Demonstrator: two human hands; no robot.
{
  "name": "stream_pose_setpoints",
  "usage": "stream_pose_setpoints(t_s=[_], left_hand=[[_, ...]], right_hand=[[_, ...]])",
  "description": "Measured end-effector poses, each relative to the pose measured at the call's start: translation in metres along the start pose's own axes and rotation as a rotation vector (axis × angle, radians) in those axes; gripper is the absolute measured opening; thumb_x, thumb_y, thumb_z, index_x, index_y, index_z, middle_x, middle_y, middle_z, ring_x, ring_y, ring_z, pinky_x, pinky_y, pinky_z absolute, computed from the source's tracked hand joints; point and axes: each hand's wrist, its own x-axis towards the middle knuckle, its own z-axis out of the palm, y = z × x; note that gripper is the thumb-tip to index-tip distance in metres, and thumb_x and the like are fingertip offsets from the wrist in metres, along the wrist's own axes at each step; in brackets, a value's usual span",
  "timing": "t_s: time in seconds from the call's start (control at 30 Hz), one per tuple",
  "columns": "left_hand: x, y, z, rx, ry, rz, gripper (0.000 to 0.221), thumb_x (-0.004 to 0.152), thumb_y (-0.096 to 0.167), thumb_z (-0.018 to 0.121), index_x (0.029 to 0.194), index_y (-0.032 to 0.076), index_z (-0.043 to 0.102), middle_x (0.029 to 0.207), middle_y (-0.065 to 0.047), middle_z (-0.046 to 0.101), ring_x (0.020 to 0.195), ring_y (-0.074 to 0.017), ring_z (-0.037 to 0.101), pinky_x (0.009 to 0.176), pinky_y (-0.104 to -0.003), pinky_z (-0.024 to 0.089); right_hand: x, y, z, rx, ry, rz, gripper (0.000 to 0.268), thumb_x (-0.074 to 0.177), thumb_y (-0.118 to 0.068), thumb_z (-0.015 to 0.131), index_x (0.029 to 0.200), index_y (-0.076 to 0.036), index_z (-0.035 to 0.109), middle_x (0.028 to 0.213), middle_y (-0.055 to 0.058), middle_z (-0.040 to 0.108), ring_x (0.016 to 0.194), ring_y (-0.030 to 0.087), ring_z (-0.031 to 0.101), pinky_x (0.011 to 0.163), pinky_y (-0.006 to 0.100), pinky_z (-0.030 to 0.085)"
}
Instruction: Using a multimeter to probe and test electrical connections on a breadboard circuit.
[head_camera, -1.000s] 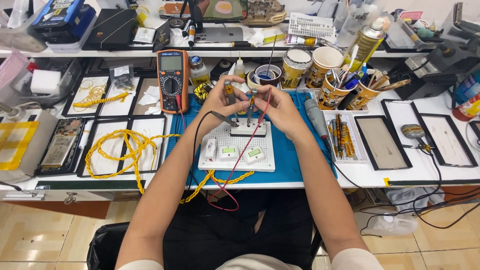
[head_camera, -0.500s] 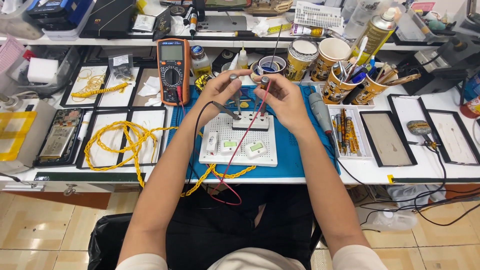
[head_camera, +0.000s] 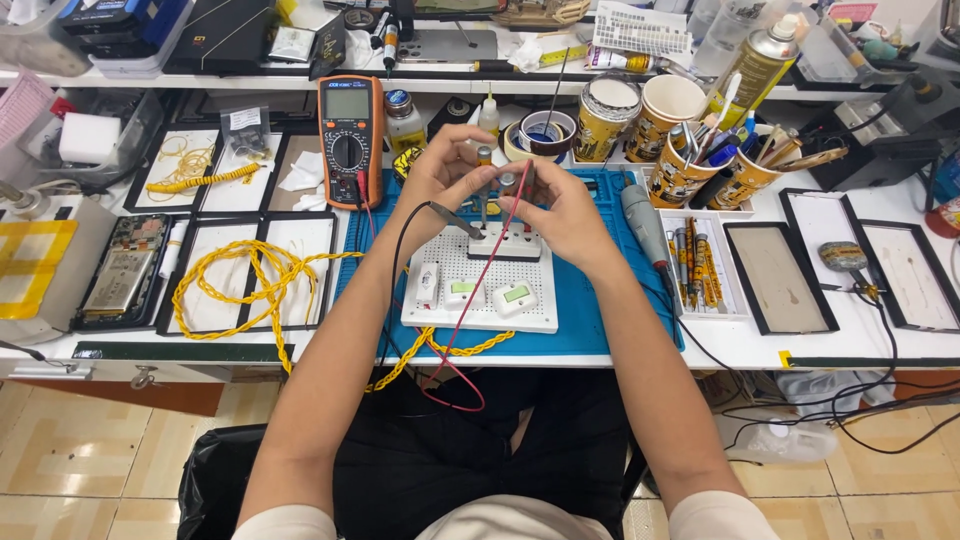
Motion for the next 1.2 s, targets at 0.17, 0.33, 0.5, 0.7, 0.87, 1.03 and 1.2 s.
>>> stream_pose_setpoints(t_s=[0.17,0.33,0.5,0.7,0.87,1.03,1.2], left_hand=[[0.002,-0.002,0.002,-0.002,-0.010,0.000,0.029,0.111,0.011,0.078,0.138,0.019,0.074,0.107,-0.009,0.078,0.102,-0.0216,0.082,0.095,-0.040,0.066],[0.002,-0.005,-0.003,0.062,0.026,-0.045,0.039,0.112,0.014,0.078,0.148,0.022,0.068,0.110,-0.012,0.075,0.102,-0.0246,0.080,0.093,-0.043,0.067],[0.001,0.024,0.010,-0.019,-0.056,-0.056,0.034,0.109,0.014,0.080,0.142,0.021,0.075,0.109,-0.011,0.076,0.107,-0.0237,0.077,0.098,-0.046,0.066],[0.003,0.023,0.004,-0.033,-0.029,-0.049,0.029,0.108,0.014,0.082,0.137,0.017,0.079,0.109,-0.008,0.076,0.108,-0.0181,0.075,0.101,-0.043,0.064],[0.003,0.006,-0.003,-0.042,-0.025,-0.064,0.040,0.107,0.012,0.084,0.146,0.016,0.075,0.110,-0.008,0.077,0.108,-0.0166,0.077,0.099,-0.038,0.065],[0.007,0.007,-0.004,-0.015,-0.002,-0.060,0.034,0.109,0.011,0.081,0.142,0.013,0.077,0.110,-0.010,0.079,0.104,-0.0164,0.077,0.093,-0.034,0.068],[0.003,-0.015,-0.007,-0.065,-0.129,-0.067,0.033,0.100,0.004,0.088,0.132,0.007,0.080,0.108,-0.010,0.079,0.106,-0.0166,0.076,0.094,-0.037,0.067]], right_hand=[[0.003,0.002,-0.003,0.019,0.011,0.001,0.053,0.103,-0.004,0.086,0.151,-0.006,0.063,0.105,0.016,0.078,0.100,0.022,0.073,0.094,0.040,0.061],[0.005,0.015,-0.003,-0.002,0.062,0.016,0.049,0.103,-0.007,0.088,0.147,-0.009,0.067,0.102,0.015,0.079,0.095,0.020,0.072,0.089,0.036,0.060],[0.003,0.013,0.000,-0.091,0.059,-0.028,0.054,0.102,-0.003,0.086,0.150,-0.011,0.063,0.107,0.018,0.081,0.096,0.025,0.077,0.092,0.040,0.062],[0.001,0.001,0.006,-0.178,0.095,-0.099,0.046,0.107,0.004,0.077,0.147,-0.008,0.059,0.105,0.024,0.079,0.093,0.034,0.078,0.087,0.047,0.064],[0.001,0.006,0.003,-0.206,0.059,-0.100,0.046,0.107,0.001,0.078,0.148,-0.009,0.062,0.108,0.020,0.080,0.096,0.031,0.079,0.089,0.044,0.064],[0.004,0.006,0.006,-0.213,0.044,-0.101,0.048,0.103,-0.004,0.084,0.147,-0.012,0.066,0.109,0.014,0.081,0.098,0.024,0.078,0.091,0.040,0.064],[0.005,0.028,0.006,-0.131,0.105,-0.117,0.054,0.101,-0.005,0.084,0.149,-0.019,0.064,0.108,0.006,0.081,0.099,0.016,0.074,0.091,0.033,0.063]])
